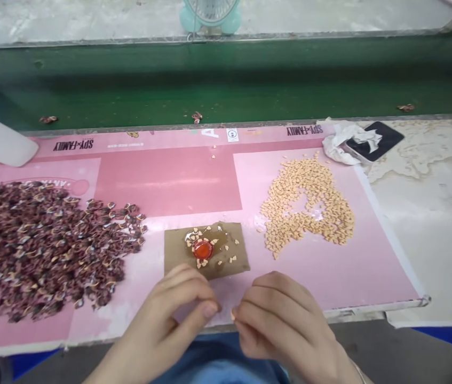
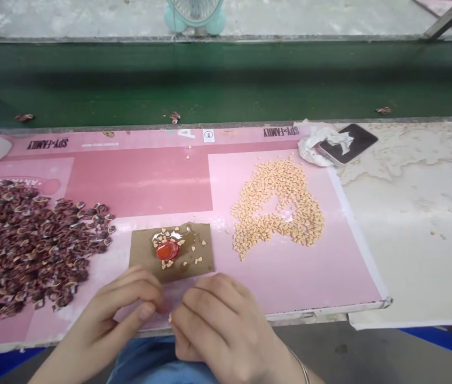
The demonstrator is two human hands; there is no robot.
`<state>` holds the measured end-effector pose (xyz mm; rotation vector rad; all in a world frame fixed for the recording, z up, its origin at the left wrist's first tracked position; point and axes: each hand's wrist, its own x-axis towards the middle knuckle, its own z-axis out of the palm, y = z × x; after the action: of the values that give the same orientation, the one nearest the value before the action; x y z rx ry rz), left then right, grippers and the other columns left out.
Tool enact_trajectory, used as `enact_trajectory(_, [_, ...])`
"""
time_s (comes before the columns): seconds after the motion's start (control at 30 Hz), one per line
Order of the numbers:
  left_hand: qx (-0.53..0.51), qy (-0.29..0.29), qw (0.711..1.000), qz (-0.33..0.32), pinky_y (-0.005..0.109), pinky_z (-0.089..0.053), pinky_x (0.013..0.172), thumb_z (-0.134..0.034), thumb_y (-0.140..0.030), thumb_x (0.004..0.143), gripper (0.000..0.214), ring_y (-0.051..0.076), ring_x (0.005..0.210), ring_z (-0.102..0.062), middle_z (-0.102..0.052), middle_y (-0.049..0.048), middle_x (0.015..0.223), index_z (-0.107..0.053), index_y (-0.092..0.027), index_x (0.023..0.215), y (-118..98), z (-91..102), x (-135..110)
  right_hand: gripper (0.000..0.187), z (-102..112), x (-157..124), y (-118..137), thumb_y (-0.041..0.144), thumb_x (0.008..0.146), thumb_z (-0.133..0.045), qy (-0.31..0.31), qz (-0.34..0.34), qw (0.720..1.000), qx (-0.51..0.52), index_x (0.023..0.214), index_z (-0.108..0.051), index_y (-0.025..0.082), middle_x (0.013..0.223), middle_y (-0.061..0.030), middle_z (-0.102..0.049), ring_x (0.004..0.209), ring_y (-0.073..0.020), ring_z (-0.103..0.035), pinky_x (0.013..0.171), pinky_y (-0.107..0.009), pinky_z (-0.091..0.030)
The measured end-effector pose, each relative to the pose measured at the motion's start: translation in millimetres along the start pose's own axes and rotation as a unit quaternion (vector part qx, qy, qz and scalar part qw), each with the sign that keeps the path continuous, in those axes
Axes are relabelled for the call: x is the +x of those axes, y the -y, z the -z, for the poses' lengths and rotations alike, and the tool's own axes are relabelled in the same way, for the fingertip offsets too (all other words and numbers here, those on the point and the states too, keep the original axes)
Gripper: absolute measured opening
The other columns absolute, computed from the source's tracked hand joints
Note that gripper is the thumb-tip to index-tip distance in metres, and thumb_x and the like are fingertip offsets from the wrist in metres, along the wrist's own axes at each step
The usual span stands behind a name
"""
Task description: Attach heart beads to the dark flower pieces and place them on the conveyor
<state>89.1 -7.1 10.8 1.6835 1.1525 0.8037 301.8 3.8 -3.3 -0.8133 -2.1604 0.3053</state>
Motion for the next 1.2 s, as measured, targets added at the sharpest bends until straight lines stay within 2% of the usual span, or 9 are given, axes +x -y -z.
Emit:
enact_trajectory(0.1, [-0.063, -0.007, 0.997, 0.048, 0.025, -0.051, 0.063, -0.063, -0.031, 0.099, 0.027, 0.018, 0.068, -0.063, -0.066, 0.0023, 0.069, -0.068, -0.022, 0.074, 5, -11.1, -3, 0.019, -5, 7, 4, 0.01, 0.102, -0.054, 0.011, 0.034, 0.999, -0.002, 0.089, -0.066, 0.014, 0.073, -0.0012, -0.072, 0.072, -0.0134, -0.063, 0.063, -0.026, -0.054])
enact_trajectory(0.27, [-0.135, 0.007, 0.988, 0.078, 0.023, -0.05, 0.068, -0.064, -0.026, 0.098, 0.02, 0.016, 0.073, -0.06, -0.062, 0.0007, 0.075, -0.065, -0.021, 0.079, 16, -9.4, -11, 0.026, -3, 7, -1, 0.011, 0.107, -0.047, 0.04, 0.041, 0.998, 0.01, 0.096, -0.07, 0.012, 0.082, -0.0017, -0.076, 0.081, -0.0132, -0.066, 0.072, -0.025, -0.056])
enact_trajectory(0.37, [-0.169, 0.022, 0.982, 0.077, 0.022, -0.051, 0.072, -0.064, -0.021, 0.097, 0.015, 0.015, 0.078, -0.061, -0.061, -0.0001, 0.079, -0.065, -0.021, 0.083, 20, -9.4, -14, 0.023, -7, 2, 0, 0.014, 0.108, -0.048, 0.044, 0.017, 0.998, 0.05, 0.101, -0.07, 0.014, 0.085, -0.0019, -0.076, 0.081, -0.0128, -0.068, 0.074, -0.025, -0.058])
enact_trajectory(0.47, [-0.181, 0.007, 0.982, 0.053, 0.02, -0.052, 0.074, -0.064, -0.015, 0.096, 0.014, 0.013, 0.079, -0.061, -0.061, -0.0013, 0.08, -0.067, -0.022, 0.085, 23, -12.1, -15, 0.014, -16, -4, 3, 0.015, 0.105, -0.056, 0.024, -0.035, 0.995, 0.088, 0.101, -0.069, 0.015, 0.082, -0.0022, -0.074, 0.079, -0.0123, -0.068, 0.074, -0.023, -0.059])
enact_trajectory(0.63, [-0.135, -0.041, 0.99, 0.003, 0.018, -0.052, 0.072, -0.066, -0.008, 0.091, 0.017, 0.011, 0.077, -0.061, -0.063, -0.0027, 0.08, -0.069, -0.024, 0.086, 24, -15.0, -16, 0.01, -28, -7, 11, 0.014, 0.101, -0.06, -0.024, -0.102, 0.988, 0.113, 0.092, -0.064, 0.018, 0.077, -0.002, -0.07, 0.07, -0.0114, -0.067, 0.067, -0.021, -0.06])
enact_trajectory(0.93, [-0.011, -0.078, 0.996, -0.047, 0.018, -0.052, 0.067, -0.058, -0.005, 0.085, 0.017, 0.011, 0.072, -0.06, -0.063, -0.0017, 0.074, -0.063, -0.021, 0.081, 22, -14.6, -18, 0.013, -37, -10, 22, 0.009, 0.097, -0.058, -0.02, -0.153, 0.982, 0.111, 0.094, -0.064, 0.021, 0.075, -0.0005, -0.071, 0.066, -0.0115, -0.068, 0.062, -0.02, -0.06])
enact_trajectory(1.2, [0.094, -0.149, 0.981, -0.079, 0.016, -0.049, 0.058, -0.058, -0.004, 0.085, 0.017, 0.009, 0.063, -0.059, -0.063, -0.0014, 0.072, -0.063, -0.019, 0.08, 23, -21.1, -17, 0.011, -45, -12, 25, 0.012, 0.099, -0.059, -0.04, -0.181, 0.978, 0.099, 0.093, -0.065, 0.021, 0.077, -0.0009, -0.071, 0.065, -0.0106, -0.069, 0.063, -0.018, -0.06])
